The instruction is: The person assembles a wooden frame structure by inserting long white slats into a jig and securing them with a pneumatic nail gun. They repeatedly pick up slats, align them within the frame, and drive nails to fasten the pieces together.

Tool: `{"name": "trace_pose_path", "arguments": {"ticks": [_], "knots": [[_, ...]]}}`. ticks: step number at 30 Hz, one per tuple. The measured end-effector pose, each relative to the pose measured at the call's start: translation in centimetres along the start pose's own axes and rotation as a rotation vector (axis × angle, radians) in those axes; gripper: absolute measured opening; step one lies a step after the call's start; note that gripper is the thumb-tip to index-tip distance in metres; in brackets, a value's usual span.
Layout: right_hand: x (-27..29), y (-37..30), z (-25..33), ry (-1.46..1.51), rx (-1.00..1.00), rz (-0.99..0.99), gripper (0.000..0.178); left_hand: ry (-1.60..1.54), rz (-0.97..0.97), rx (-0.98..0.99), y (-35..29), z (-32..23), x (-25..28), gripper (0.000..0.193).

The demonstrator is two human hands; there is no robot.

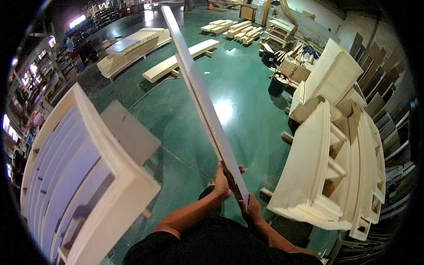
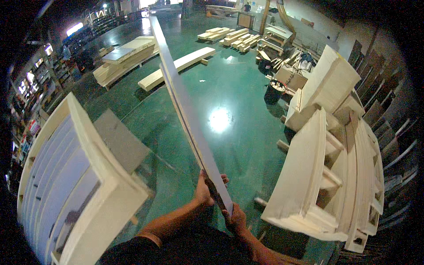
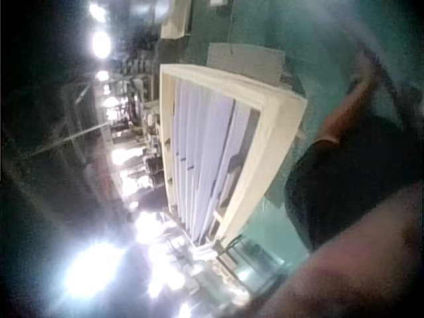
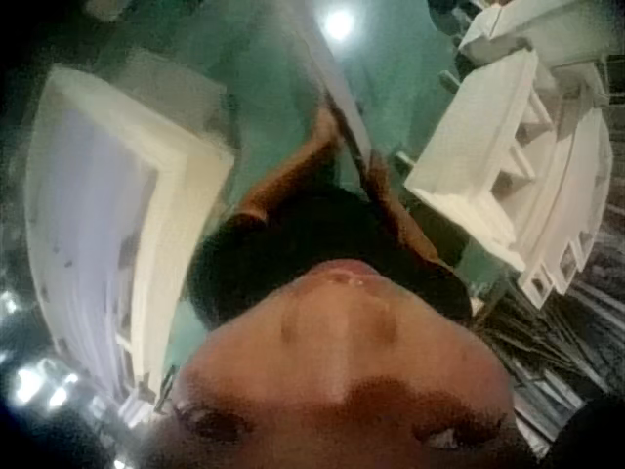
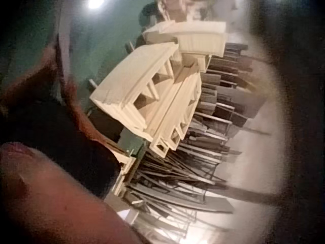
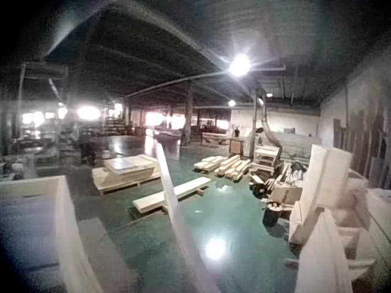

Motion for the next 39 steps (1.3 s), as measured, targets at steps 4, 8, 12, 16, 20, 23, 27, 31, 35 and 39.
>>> {"name": "trace_pose_path", "arguments": {"ticks": [4,8,12,16,20,23,27,31,35,39], "knots": [[0.3,13.5,-3.1,-0.149,-0.080,0.063,0.064,-0.028,-0.072,0.028,13.4,-4.0,-2.4,0.065],[0.4,27.4,-2.9,-0.205,0.041,0.018,0.066,-0.150,-0.094,0.042,25.6,-7.9,-3.4,0.059],[-2.5,39.5,-1.0,-0.201,0.147,0.077,0.066,-0.119,-0.088,-0.065,36.0,-13.3,-0.3,0.045],[-8.5,50.7,-0.8,0.281,-0.192,0.371,0.071,0.027,-0.244,-0.241,41.7,-22.6,1.3,0.032],[-14.4,64.1,6.6,0.246,0.145,0.436,0.048,0.081,-0.414,-0.445,47.7,-33.9,6.2,0.026],[-21.7,73.0,9.1,0.044,0.583,0.422,0.034,0.086,-0.680,-0.500,48.2,-42.6,9.4,0.037],[-32.5,79.9,14.3,0.979,-0.524,0.894,0.027,-0.005,-0.506,-0.824,49.2,-54.8,10.2,0.034],[-40.8,85.3,24.3,0.894,-0.311,1.083,0.025,-0.260,-0.236,-0.979,46.6,-66.6,13.6,0.054],[-46.8,89.8,37.5,0.116,0.819,0.900,0.058,-0.339,-0.066,-1.141,38.5,-79.2,14.1,0.098],[-52.8,90.7,48.8,0.053,0.878,1.148,0.065,-0.257,0.128,-1.303,34.6,-90.2,17.4,0.094]]}}
Point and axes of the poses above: each hand's wrist, its own y-axis towards the middle knuckle, its own x-axis out of the back of the hand, z = x × y, the point moved 10 cm from there along y, towards the middle knuckle, and after that the axes turned 1 degree about x, right-handed, at the moved point
